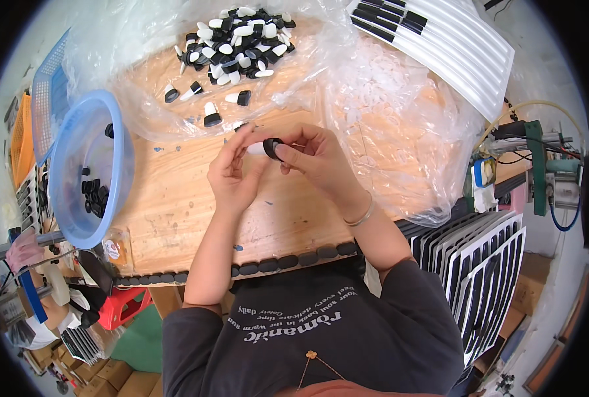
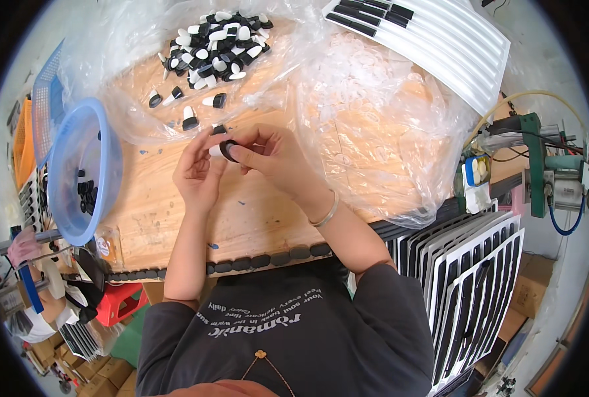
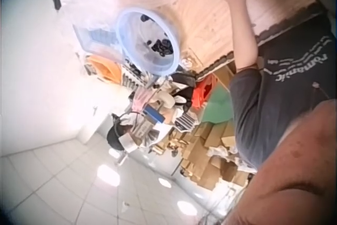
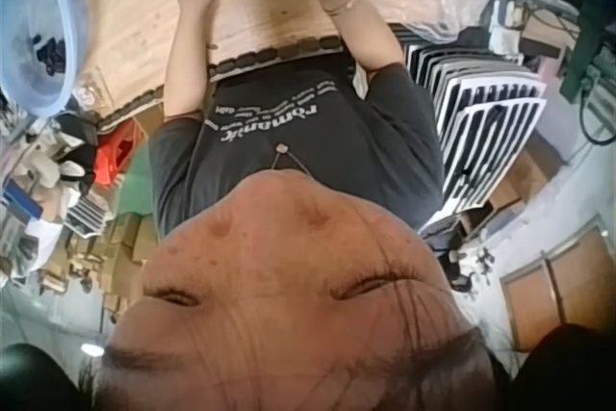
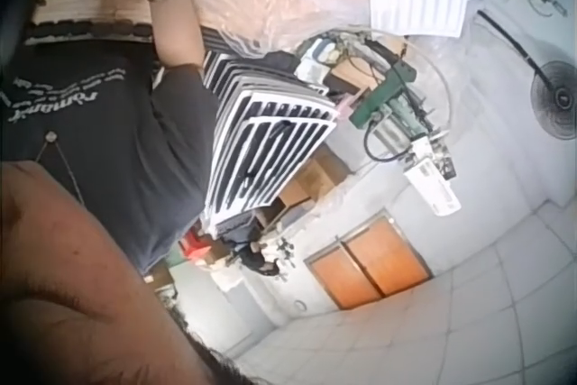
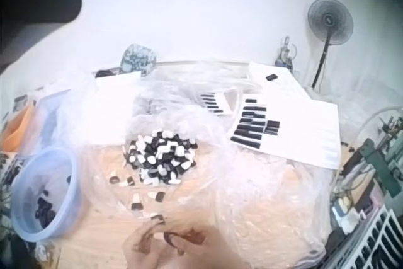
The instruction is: Assembling small black and white plastic components at a workbench.
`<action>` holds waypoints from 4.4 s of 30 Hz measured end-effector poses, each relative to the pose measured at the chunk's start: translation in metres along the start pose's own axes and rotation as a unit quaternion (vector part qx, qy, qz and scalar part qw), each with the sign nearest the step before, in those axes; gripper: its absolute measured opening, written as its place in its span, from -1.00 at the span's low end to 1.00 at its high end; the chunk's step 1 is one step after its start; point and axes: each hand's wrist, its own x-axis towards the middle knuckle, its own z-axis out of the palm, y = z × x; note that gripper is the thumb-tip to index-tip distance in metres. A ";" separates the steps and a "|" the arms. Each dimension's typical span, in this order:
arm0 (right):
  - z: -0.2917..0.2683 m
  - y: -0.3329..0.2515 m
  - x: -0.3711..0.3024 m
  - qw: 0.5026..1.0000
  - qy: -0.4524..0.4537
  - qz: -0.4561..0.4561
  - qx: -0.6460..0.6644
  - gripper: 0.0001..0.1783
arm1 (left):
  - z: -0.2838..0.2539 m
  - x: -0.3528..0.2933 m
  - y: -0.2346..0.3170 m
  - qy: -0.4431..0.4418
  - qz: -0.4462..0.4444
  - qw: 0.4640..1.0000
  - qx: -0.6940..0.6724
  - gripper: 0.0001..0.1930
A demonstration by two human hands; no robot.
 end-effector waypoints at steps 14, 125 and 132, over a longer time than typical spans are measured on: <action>0.006 0.006 -0.004 0.999 -0.008 -0.040 -0.003 -0.74 | -0.010 0.001 0.003 0.032 -0.176 0.982 -0.061 -0.89; -0.123 -0.038 -0.020 0.794 0.070 -0.147 -0.585 -0.88 | -0.010 0.002 -0.011 -0.076 0.074 0.991 0.086 -0.54; -0.123 -0.021 -0.017 0.759 0.062 -0.117 -0.638 -0.91 | -0.015 0.002 -0.014 -0.103 0.082 0.987 0.094 -0.47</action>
